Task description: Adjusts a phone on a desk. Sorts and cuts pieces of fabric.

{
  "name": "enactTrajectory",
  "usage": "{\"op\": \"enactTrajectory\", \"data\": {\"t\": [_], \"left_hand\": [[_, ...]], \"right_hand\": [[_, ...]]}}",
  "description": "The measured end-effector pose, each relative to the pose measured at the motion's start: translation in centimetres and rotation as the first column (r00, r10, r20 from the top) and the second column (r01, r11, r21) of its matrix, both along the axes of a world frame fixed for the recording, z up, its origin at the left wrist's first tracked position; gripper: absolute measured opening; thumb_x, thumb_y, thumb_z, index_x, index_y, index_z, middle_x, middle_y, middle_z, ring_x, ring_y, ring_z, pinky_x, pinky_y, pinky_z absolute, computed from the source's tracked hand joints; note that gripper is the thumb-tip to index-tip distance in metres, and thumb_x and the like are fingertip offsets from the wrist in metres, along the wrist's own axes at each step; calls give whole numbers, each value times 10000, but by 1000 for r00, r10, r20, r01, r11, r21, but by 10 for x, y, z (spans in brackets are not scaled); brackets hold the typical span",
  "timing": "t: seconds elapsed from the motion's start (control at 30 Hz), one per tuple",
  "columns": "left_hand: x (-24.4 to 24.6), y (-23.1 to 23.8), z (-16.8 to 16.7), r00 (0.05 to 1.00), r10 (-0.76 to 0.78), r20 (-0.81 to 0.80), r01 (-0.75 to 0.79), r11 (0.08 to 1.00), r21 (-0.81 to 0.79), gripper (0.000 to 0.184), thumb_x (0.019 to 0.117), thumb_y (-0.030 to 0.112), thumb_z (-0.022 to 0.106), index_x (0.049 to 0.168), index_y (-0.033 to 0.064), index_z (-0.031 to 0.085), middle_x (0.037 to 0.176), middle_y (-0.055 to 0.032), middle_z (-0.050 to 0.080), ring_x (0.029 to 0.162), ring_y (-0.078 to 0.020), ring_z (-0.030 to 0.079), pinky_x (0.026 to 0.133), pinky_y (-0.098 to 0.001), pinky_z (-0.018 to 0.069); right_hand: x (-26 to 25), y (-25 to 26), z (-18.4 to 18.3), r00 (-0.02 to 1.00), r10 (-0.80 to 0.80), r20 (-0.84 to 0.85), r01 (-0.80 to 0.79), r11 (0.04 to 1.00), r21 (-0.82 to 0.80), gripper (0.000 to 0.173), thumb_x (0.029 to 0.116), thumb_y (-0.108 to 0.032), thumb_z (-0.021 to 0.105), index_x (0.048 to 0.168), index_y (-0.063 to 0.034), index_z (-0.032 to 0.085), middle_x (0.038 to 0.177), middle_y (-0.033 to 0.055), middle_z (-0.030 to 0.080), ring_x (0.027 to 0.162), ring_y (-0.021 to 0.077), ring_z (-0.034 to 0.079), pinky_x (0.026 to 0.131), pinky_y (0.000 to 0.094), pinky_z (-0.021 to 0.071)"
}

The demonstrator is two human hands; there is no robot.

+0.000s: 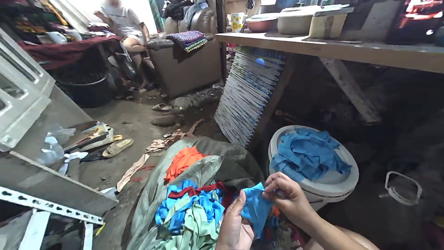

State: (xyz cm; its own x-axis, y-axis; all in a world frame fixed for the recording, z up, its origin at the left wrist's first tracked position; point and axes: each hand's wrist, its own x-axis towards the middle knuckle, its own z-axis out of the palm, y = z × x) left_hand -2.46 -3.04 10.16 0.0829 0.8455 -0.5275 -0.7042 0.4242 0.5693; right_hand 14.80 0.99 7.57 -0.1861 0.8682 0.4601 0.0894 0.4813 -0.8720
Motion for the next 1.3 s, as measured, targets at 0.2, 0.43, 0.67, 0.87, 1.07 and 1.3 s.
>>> {"op": "enactTrajectory", "data": {"t": [0.2,0.43,0.67,0.87,1.07,1.3], "left_hand": [[-1,4,-2,995,63,-71,-64,998,-3,352,1117,295,375,1239,32,575,999,-123,723,914,-222,723,811,-413,612],[-1,0,-11,952,42,-304,13,984,176,360,1116,228,370,1244,-37,578,983,-83,713,899,-131,707,832,-332,599],[14,-10,-7,980,48,-194,-8,980,200,312,1115,174,342,1163,2,597,935,-46,724,879,-129,716,833,-330,606],[17,-14,-3,993,47,-105,-28,984,177,562,1122,402,176,1290,-10,519,1030,-88,734,959,-168,723,878,-368,601],[17,-20,2,986,10,-169,22,982,189,771,1078,514,29,1350,-69,456,1058,-95,716,971,-149,705,885,-357,584],[20,-9,-7,962,73,-263,-34,988,149,288,1085,157,440,1137,-37,646,958,-84,725,910,-151,702,869,-360,582]], "right_hand": [[3,0,2,990,5,138,-40,966,255,84,950,-83,681,974,-6,657,918,84,708,863,55,682,798,178,566],[-7,-5,23,900,304,313,-402,857,323,91,971,-66,662,1043,-18,691,930,113,711,917,154,695,881,242,558],[-16,0,13,928,5,372,-153,916,372,190,946,-91,685,1122,-23,663,1008,151,693,924,173,697,852,236,571],[-13,1,10,930,-100,353,-35,933,358,299,888,-242,768,1092,-39,690,1040,174,648,929,149,656,818,182,549],[-10,1,9,952,-12,306,-90,943,319,166,886,-193,775,967,-59,720,1002,139,640,948,109,631,855,144,515],[-17,-7,-2,919,-26,393,-146,904,401,74,927,-94,692,883,-41,664,1001,155,652,915,170,669,809,201,562]]}}
